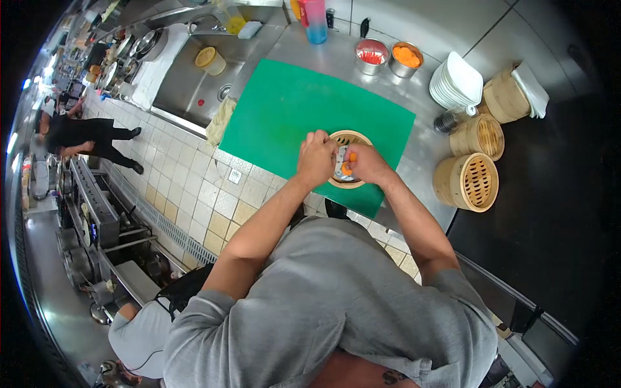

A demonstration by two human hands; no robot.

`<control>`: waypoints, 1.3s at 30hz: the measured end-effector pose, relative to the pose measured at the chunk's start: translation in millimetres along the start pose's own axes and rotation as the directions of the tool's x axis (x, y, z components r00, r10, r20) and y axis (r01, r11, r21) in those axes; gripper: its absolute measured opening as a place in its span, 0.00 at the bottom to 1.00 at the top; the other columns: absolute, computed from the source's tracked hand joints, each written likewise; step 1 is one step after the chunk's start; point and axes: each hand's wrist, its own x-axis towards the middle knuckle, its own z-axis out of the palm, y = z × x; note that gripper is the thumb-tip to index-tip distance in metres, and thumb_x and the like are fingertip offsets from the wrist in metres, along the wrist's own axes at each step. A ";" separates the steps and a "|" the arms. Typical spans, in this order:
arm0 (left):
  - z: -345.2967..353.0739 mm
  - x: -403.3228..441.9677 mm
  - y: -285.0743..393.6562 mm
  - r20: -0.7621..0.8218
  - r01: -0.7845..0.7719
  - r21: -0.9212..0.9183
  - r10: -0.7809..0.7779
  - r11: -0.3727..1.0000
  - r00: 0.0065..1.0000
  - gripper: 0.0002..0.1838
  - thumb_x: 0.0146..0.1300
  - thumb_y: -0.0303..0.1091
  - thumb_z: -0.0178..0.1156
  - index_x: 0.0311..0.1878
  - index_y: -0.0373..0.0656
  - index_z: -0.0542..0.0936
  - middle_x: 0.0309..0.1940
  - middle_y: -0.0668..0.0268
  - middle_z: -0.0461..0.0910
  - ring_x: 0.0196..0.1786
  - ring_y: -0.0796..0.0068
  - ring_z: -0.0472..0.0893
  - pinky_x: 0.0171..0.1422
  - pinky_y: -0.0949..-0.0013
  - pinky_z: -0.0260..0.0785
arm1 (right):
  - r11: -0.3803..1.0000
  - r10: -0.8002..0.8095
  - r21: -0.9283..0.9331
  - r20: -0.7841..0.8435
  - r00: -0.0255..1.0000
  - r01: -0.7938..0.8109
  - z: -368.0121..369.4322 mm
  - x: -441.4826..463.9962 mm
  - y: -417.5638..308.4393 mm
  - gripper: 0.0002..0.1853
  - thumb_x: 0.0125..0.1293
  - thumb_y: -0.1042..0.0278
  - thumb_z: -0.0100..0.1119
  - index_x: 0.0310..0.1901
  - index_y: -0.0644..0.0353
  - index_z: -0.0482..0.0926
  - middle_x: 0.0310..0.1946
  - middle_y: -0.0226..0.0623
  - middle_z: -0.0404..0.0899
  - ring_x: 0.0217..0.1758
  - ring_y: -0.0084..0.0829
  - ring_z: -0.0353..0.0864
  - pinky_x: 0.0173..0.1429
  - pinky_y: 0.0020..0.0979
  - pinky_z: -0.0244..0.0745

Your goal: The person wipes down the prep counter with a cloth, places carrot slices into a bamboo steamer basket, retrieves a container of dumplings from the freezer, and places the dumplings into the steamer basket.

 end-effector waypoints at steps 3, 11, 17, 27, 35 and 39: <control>-16.4 2.1 12.7 0.086 -0.017 -0.098 0.026 0.995 0.996 0.15 0.53 0.27 0.73 0.45 0.45 0.86 0.43 0.60 0.81 0.49 0.54 0.79 0.54 0.53 0.73 | 0.997 -0.004 0.073 -0.060 0.998 0.008 -2.6 2.5 6.0 0.08 0.60 0.72 0.71 0.40 0.59 0.82 0.37 0.46 0.85 0.42 0.44 0.86 0.46 0.44 0.79; 7.4 -7.2 4.9 0.368 0.406 -0.511 -0.234 0.758 0.900 0.20 0.59 0.29 0.74 0.55 0.41 0.83 0.35 0.57 0.87 0.40 0.55 0.86 0.47 0.55 0.80 | 0.986 -0.057 0.143 -0.167 0.984 0.081 -12.8 -5.0 4.1 0.09 0.61 0.80 0.68 0.41 0.60 0.80 0.37 0.41 0.84 0.41 0.35 0.84 0.47 0.37 0.79; -7.0 -5.5 25.2 0.216 0.242 -0.211 -0.196 0.947 0.957 0.22 0.59 0.29 0.75 0.54 0.41 0.77 0.37 0.55 0.87 0.44 0.53 0.87 0.49 0.54 0.80 | 0.980 -0.061 0.173 -0.200 0.978 0.097 -1.3 8.9 -1.1 0.10 0.60 0.80 0.67 0.42 0.59 0.79 0.38 0.42 0.84 0.42 0.37 0.85 0.48 0.38 0.79; -8.1 -9.4 20.2 0.333 0.283 -0.045 -0.253 0.958 0.909 0.14 0.57 0.34 0.76 0.43 0.44 0.82 0.39 0.54 0.87 0.46 0.53 0.86 0.48 0.52 0.78 | 0.992 -0.013 0.114 -0.266 0.964 0.045 -2.6 10.0 -2.4 0.08 0.65 0.74 0.65 0.44 0.59 0.79 0.41 0.49 0.85 0.44 0.44 0.86 0.49 0.41 0.80; 4.4 -15.3 7.0 0.339 -0.007 0.069 -0.017 0.998 0.941 0.07 0.56 0.32 0.73 0.39 0.50 0.88 0.36 0.59 0.87 0.45 0.53 0.84 0.51 0.53 0.77 | 0.993 0.110 -0.039 -0.115 0.987 -0.115 -37.9 -17.9 -7.9 0.11 0.65 0.69 0.64 0.49 0.58 0.81 0.42 0.51 0.86 0.45 0.52 0.86 0.49 0.47 0.80; 4.3 -19.2 8.0 0.175 -0.191 0.055 0.179 0.980 0.968 0.11 0.53 0.33 0.75 0.42 0.50 0.90 0.39 0.64 0.85 0.48 0.57 0.81 0.54 0.55 0.75 | 0.992 0.065 -0.102 -0.137 0.988 -0.080 -18.8 -32.4 -13.5 0.10 0.65 0.69 0.68 0.47 0.58 0.84 0.42 0.46 0.87 0.46 0.46 0.87 0.50 0.45 0.81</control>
